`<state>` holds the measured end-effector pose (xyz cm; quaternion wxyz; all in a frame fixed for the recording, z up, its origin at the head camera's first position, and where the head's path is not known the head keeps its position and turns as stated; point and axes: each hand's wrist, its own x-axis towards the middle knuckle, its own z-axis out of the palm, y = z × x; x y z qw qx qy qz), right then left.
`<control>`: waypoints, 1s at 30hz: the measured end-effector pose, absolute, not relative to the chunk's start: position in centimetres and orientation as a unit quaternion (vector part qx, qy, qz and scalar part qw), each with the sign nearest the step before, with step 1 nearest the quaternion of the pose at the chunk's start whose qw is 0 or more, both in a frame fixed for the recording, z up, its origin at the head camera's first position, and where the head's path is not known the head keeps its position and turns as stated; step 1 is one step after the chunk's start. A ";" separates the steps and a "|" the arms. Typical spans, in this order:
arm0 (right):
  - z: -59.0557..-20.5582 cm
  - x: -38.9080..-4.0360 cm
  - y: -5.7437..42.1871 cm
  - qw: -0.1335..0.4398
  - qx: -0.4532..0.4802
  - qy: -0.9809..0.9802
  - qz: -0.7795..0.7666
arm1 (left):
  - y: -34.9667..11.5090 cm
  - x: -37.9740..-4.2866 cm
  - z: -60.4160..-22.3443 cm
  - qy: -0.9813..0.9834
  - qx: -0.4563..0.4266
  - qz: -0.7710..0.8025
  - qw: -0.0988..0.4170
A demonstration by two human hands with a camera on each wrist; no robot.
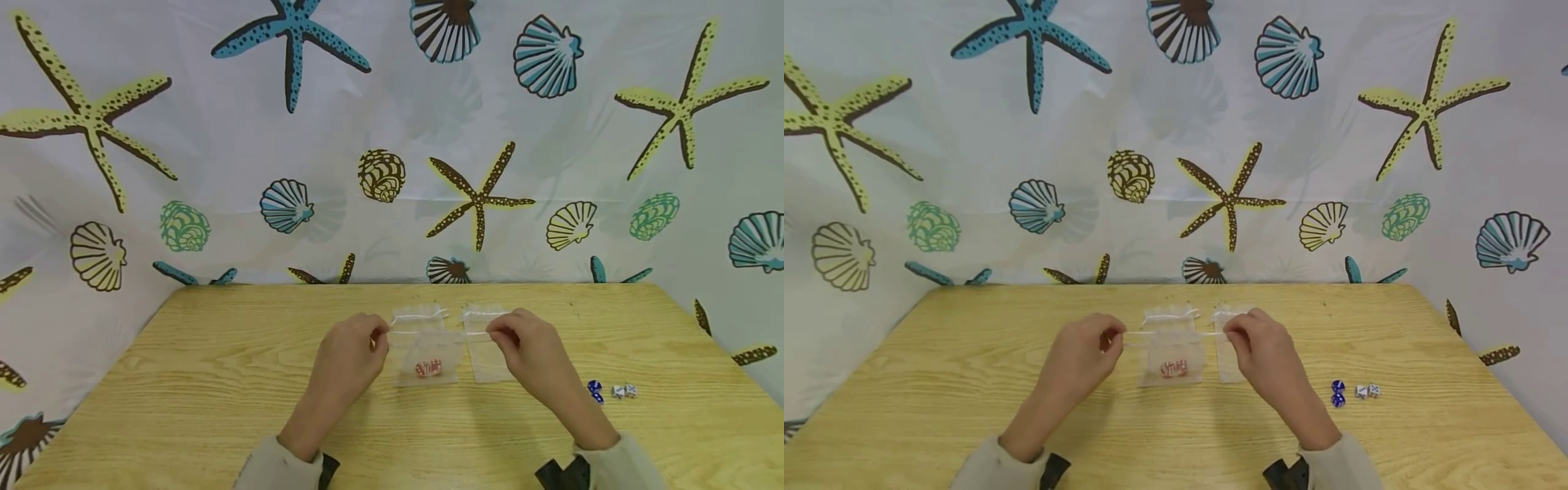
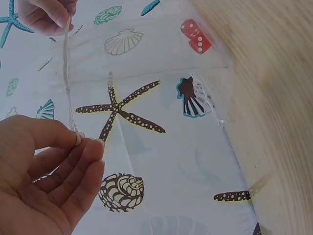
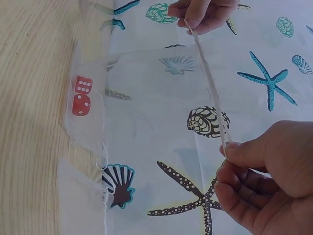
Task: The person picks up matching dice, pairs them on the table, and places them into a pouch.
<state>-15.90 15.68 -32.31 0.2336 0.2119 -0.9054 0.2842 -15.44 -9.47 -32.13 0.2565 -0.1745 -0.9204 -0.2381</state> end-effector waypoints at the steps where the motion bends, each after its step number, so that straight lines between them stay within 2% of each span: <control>1: -32.3 -15.9 15.8 0.235 0.212 -0.905 0.285 | -9.5 -15.5 -32.1 -0.921 -0.172 -0.238 0.257; 30: -31.7 -16.3 17.7 0.267 0.206 -0.900 0.277 | -11.4 -16.4 -31.8 -0.916 -0.152 -0.263 0.263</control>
